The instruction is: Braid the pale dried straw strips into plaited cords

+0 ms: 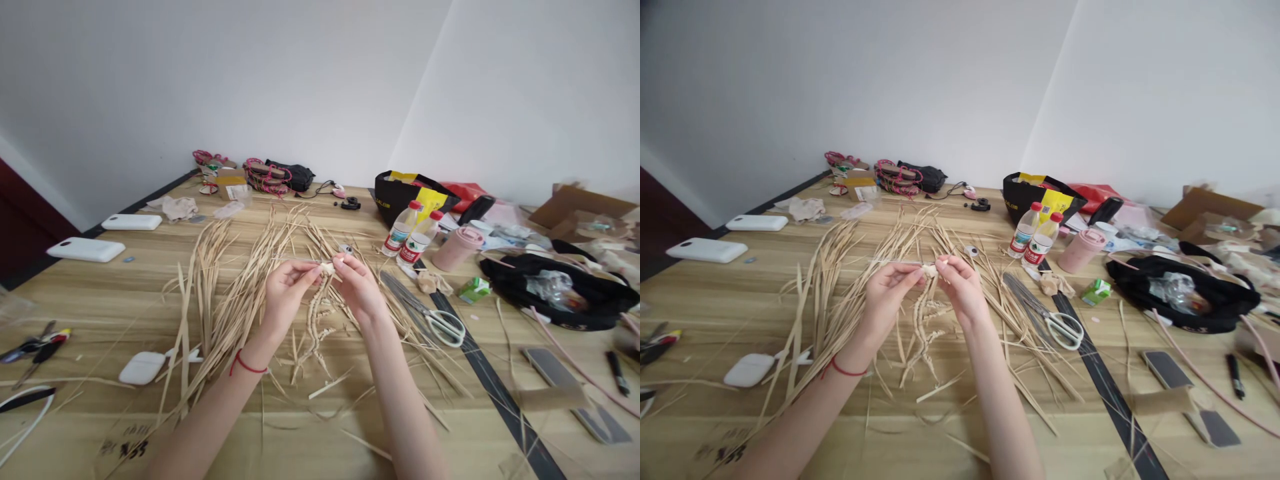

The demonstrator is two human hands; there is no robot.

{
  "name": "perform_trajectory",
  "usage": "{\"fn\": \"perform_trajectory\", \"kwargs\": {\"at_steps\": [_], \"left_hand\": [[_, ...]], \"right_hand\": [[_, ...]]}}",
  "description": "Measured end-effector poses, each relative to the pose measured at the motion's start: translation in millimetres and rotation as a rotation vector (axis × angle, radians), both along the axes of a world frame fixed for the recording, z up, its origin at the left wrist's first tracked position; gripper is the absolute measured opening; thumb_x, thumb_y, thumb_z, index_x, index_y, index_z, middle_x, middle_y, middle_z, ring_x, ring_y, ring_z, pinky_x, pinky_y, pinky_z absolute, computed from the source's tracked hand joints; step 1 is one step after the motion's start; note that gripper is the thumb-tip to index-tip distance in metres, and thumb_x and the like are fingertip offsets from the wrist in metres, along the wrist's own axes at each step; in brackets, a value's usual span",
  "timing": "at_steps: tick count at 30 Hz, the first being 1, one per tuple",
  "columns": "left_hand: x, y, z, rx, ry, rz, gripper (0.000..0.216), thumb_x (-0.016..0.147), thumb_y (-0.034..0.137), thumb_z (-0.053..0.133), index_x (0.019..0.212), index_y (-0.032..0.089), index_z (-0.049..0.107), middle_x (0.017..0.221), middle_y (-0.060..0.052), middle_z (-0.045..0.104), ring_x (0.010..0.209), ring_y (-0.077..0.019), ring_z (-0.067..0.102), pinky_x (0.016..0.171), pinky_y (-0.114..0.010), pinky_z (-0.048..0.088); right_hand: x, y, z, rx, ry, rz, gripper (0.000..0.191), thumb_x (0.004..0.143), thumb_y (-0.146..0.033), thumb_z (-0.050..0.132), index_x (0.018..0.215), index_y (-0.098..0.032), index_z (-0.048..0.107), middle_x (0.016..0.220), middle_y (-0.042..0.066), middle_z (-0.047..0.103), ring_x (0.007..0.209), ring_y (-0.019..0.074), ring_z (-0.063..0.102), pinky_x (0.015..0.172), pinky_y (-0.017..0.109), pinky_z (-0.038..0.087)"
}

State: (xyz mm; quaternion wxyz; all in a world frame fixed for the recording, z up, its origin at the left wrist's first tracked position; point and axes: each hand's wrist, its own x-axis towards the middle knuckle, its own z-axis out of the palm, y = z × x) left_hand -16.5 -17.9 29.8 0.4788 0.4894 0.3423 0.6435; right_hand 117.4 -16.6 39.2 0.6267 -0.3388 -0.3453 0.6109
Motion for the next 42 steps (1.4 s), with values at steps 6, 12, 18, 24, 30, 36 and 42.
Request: {"fn": "perform_trajectory", "kwargs": {"at_steps": [6, 12, 18, 24, 30, 36, 42], "left_hand": [[-4, 1, 4.6, 0.029, 0.042, 0.004, 0.018, 0.068, 0.028, 0.075, 0.077, 0.015, 0.068, 0.075, -0.005, 0.071, 0.064, -0.0139, 0.066, 0.066, -0.027, 0.056], [-9, -1, 9.7, 0.031, 0.096, -0.031, 0.017, 0.07, 0.028, 0.074, 0.079, 0.015, 0.069, 0.078, -0.006, 0.071, 0.067, -0.0146, 0.066, 0.069, -0.028, 0.056], [-13, 1, 9.2, 0.05, 0.13, 0.007, 0.018, 0.07, 0.029, 0.075, 0.081, 0.016, 0.07, 0.084, -0.006, 0.071, 0.075, -0.0155, 0.067, 0.072, -0.026, 0.055], [-9, -2, 13.1, 0.007, 0.048, 0.014, 0.02, 0.068, 0.029, 0.076, 0.08, 0.014, 0.068, 0.08, -0.006, 0.07, 0.071, -0.0147, 0.066, 0.065, -0.025, 0.055], [-9, -2, 11.9, 0.02, 0.077, -0.024, 0.021, 0.069, 0.028, 0.075, 0.082, 0.013, 0.068, 0.081, -0.005, 0.07, 0.068, -0.0131, 0.066, 0.067, -0.025, 0.056], [-13, -2, 9.9, 0.065, 0.249, -0.089, 0.018, 0.076, 0.031, 0.069, 0.087, 0.016, 0.068, 0.075, -0.003, 0.068, 0.056, -0.0086, 0.058, 0.052, -0.018, 0.049], [-14, -15, 20.2, 0.147, 0.493, -0.212, 0.022, 0.088, 0.035, 0.054, 0.092, 0.019, 0.068, 0.08, -0.002, 0.068, 0.06, -0.0091, 0.058, 0.054, -0.019, 0.047]], "right_hand": [[0, 0, -0.1, -0.027, 0.003, -0.002, 0.026, 0.055, -0.034, 0.082, 0.073, -0.021, 0.069, 0.075, -0.001, 0.068, 0.069, 0.0127, 0.061, 0.065, 0.023, 0.051], [0, 0, -0.5, -0.045, 0.046, 0.047, 0.026, 0.055, -0.032, 0.082, 0.075, -0.021, 0.07, 0.072, -0.001, 0.069, 0.064, 0.0117, 0.062, 0.062, 0.023, 0.051], [-2, -2, 0.0, -0.012, 0.024, 0.029, 0.025, 0.056, -0.032, 0.082, 0.075, -0.022, 0.07, 0.07, -0.003, 0.068, 0.065, 0.0101, 0.062, 0.062, 0.02, 0.051], [1, -2, 0.2, 0.027, -0.025, 0.018, 0.023, 0.057, -0.03, 0.082, 0.075, -0.022, 0.07, 0.069, -0.003, 0.068, 0.065, 0.0105, 0.062, 0.063, 0.022, 0.052], [5, 1, -2.9, -0.005, 0.029, 0.057, 0.026, 0.057, -0.028, 0.083, 0.079, -0.019, 0.071, 0.07, -0.002, 0.069, 0.063, 0.0093, 0.062, 0.061, 0.019, 0.052], [7, 13, -18.1, -0.066, 0.191, 0.174, 0.028, 0.064, -0.022, 0.078, 0.09, -0.018, 0.07, 0.075, -0.002, 0.071, 0.064, 0.0088, 0.063, 0.059, 0.018, 0.051], [8, 23, -29.2, -0.09, 0.48, 0.417, 0.032, 0.065, -0.009, 0.071, 0.095, -0.019, 0.064, 0.076, -0.005, 0.065, 0.062, 0.0071, 0.061, 0.058, 0.017, 0.054]]}}
